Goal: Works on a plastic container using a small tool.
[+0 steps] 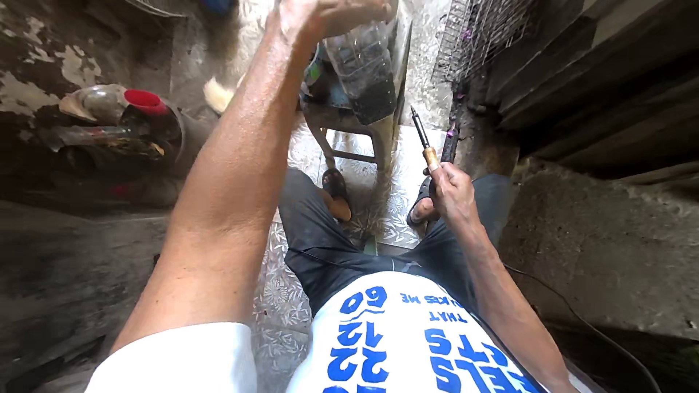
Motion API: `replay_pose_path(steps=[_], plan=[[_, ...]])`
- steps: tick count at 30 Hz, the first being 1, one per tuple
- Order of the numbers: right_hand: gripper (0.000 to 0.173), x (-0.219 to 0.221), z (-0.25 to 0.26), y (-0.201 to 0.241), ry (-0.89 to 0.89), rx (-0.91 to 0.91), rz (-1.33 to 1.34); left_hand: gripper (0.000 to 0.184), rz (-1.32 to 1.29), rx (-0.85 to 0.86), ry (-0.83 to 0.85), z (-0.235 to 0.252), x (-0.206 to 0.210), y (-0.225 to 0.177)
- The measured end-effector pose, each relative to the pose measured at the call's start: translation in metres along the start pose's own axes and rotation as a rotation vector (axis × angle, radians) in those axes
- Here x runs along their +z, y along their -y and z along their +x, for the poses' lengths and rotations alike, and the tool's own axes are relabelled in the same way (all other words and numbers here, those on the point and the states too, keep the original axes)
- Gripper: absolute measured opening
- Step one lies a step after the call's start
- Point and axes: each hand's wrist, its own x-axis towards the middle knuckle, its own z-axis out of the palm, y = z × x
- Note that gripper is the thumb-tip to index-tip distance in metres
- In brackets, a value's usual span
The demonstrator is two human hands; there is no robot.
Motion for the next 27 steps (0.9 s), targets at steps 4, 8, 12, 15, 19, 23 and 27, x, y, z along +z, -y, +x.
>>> replay_pose_path(steps=[4, 8, 12, 15, 19, 23, 27], plan=[[0.044, -0.006, 0.001, -0.009, -0.025, -0.008, -0.001, 0.058, 0.033, -0.153, -0.026, -0.006, -0.006, -0.006], [0.044, -0.007, 0.002, -0.015, -0.03, -0.011, -0.025, 0.085, 0.053, -0.217, 0.065, -0.008, -0.007, 0.004], [0.044, -0.006, 0.006, -0.019, -0.012, 0.013, 0.017, 0.07, 0.182, -0.224, 0.155, -0.058, -0.035, -0.056], [0.042, -0.006, 0.007, -0.016, 0.011, 0.041, 0.068, 0.081, 0.179, -0.186, 0.168, -0.062, -0.038, -0.068], [0.041, -0.005, 0.008, -0.016, 0.035, 0.051, 0.116, 0.071, 0.279, -0.18, 0.1, -0.054, -0.031, -0.076], [0.039, 0.0, 0.017, -0.02, 0.023, 0.017, 0.139, 0.068, 0.294, -0.23, 0.017, -0.041, -0.015, -0.073], [0.042, 0.002, 0.021, -0.011, 0.035, 0.02, 0.132, 0.067, 0.328, -0.315, 0.013, -0.04, -0.01, -0.091]])
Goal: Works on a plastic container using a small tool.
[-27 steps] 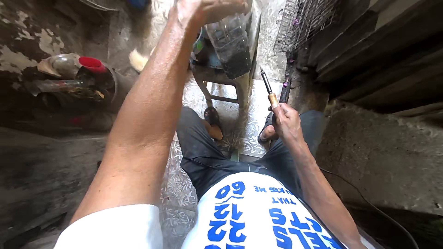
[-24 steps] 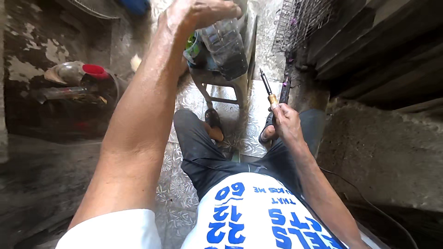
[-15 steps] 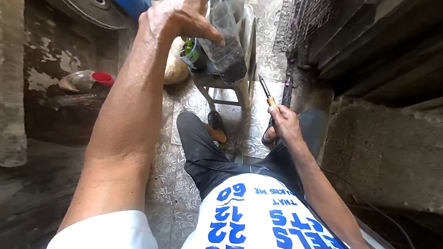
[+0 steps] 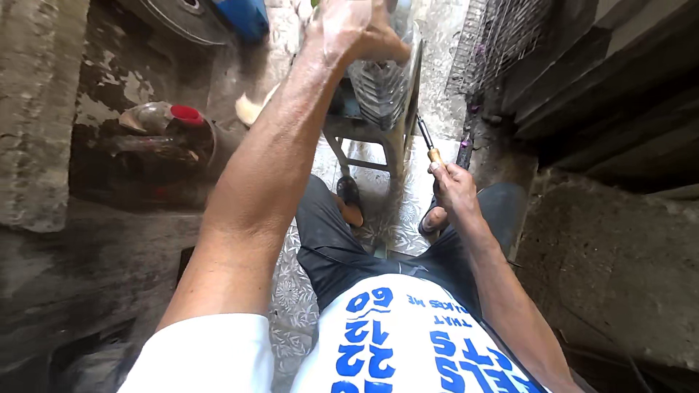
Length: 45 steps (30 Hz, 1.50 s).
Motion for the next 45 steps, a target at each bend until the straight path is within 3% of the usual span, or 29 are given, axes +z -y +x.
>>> replay_pose_path(steps=[9, 14, 18, 20, 23, 26, 31, 34, 39, 45], plan=[[0.044, 0.005, -0.002, 0.015, 0.064, -0.014, 0.03, 0.065, 0.021, -0.06, -0.14, 0.008, 0.012, -0.001], [0.044, 0.009, 0.001, 0.02, 0.07, -0.029, 0.034, 0.062, -0.075, 0.139, -0.285, 0.009, 0.025, 0.016], [0.04, 0.018, 0.018, 0.022, 0.016, -0.047, -0.012, 0.043, -0.251, 0.33, -0.263, 0.013, 0.028, 0.026], [0.041, 0.021, 0.018, 0.02, -0.014, -0.053, -0.013, 0.053, -0.224, 0.438, -0.202, 0.013, 0.026, 0.031], [0.047, 0.018, 0.004, 0.02, -0.012, -0.038, 0.0, 0.095, -0.04, 0.514, -0.011, 0.004, 0.01, 0.035], [0.046, 0.018, 0.001, 0.019, -0.017, -0.02, -0.002, 0.108, 0.127, 0.53, 0.004, 0.001, 0.007, 0.03], [0.045, 0.014, -0.003, 0.014, -0.045, -0.002, -0.019, 0.101, 0.132, 0.456, -0.005, 0.006, 0.01, 0.023], [0.046, 0.011, -0.003, 0.009, -0.05, 0.009, -0.018, 0.106, 0.17, 0.418, 0.028, 0.004, 0.008, 0.019], [0.043, 0.01, 0.006, 0.001, -0.047, 0.004, -0.007, 0.095, 0.106, 0.321, -0.045, 0.005, 0.014, 0.019], [0.041, 0.013, 0.019, -0.006, -0.001, 0.049, -0.035, 0.116, 0.126, 0.148, 0.073, 0.012, 0.009, 0.015]])
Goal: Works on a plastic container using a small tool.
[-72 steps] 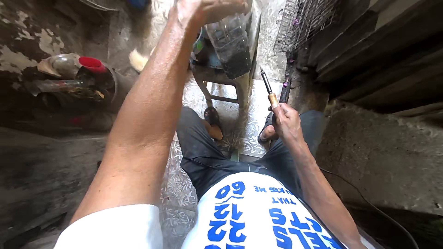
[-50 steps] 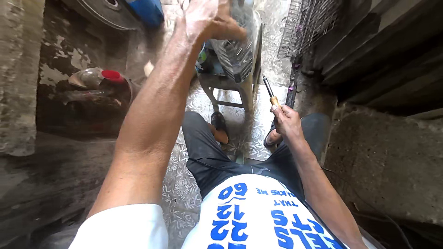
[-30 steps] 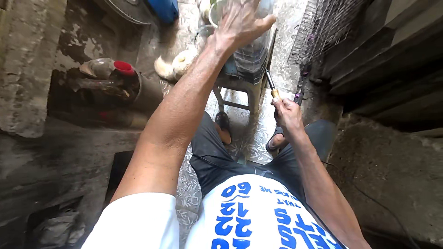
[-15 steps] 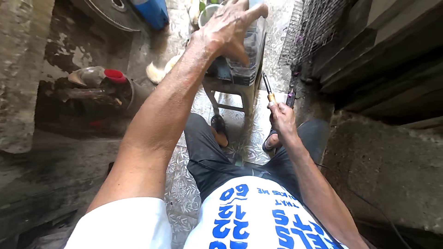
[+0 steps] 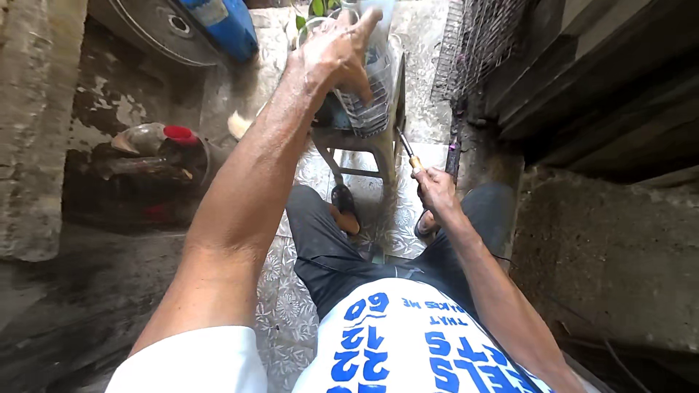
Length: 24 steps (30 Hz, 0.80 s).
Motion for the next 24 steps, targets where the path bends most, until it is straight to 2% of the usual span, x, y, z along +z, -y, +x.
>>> replay_pose_path(steps=[3, 7, 10, 16, 21, 24], plan=[[0.041, 0.001, -0.002, 0.003, 0.029, 0.007, -0.08, 0.106, -0.132, -0.024, 0.006, 0.0, -0.006, 0.009], [0.041, 0.002, -0.003, 0.006, 0.018, -0.03, -0.151, 0.103, -0.303, -0.029, 0.01, 0.006, -0.006, 0.024], [0.042, 0.003, 0.003, 0.008, 0.011, -0.051, -0.165, 0.095, -0.308, -0.022, -0.011, 0.011, -0.004, 0.029], [0.044, 0.006, 0.013, 0.011, 0.029, -0.077, -0.207, 0.096, -0.375, -0.053, 0.006, 0.01, -0.004, 0.034], [0.043, 0.011, 0.016, 0.009, 0.04, -0.083, -0.226, 0.086, -0.385, -0.062, 0.048, 0.033, 0.0, 0.051], [0.043, 0.013, 0.017, 0.008, 0.031, -0.092, -0.226, 0.072, -0.372, -0.087, 0.062, 0.039, 0.002, 0.053]])
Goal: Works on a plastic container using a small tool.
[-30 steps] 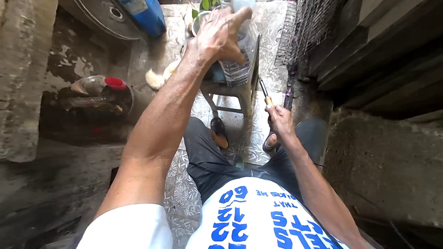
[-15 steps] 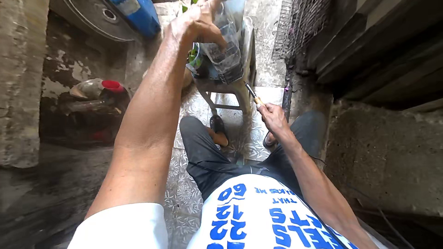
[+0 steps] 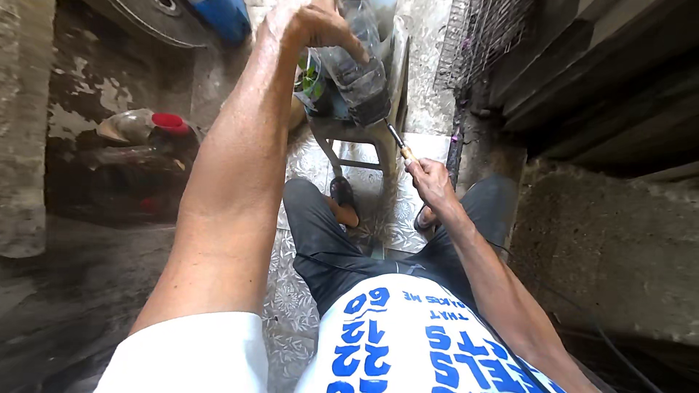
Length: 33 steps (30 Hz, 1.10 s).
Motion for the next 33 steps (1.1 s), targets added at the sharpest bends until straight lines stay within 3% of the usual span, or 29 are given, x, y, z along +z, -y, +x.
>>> replay_pose_path(steps=[8, 14, 19, 22, 26, 33], plan=[[0.045, 0.002, 0.004, -0.002, -0.007, -0.013, -0.006, 0.054, 0.079, -0.081, 0.0, 0.007, 0.002, 0.002], [0.043, 0.002, 0.007, -0.004, 0.006, -0.025, -0.005, 0.075, 0.136, -0.012, -0.005, 0.001, -0.002, -0.002], [0.043, -0.003, 0.01, -0.004, 0.022, -0.004, -0.025, 0.065, 0.208, -0.041, 0.03, -0.038, -0.005, -0.039], [0.045, -0.01, 0.008, -0.006, 0.029, 0.021, -0.001, 0.08, 0.18, -0.006, -0.022, -0.037, -0.002, -0.048], [0.049, -0.022, -0.001, -0.009, 0.016, -0.001, 0.032, 0.075, 0.206, -0.103, -0.066, -0.039, 0.004, -0.059], [0.041, -0.025, 0.017, -0.005, 0.03, 0.003, -0.03, 0.075, 0.145, -0.136, -0.007, -0.039, -0.002, -0.047]])
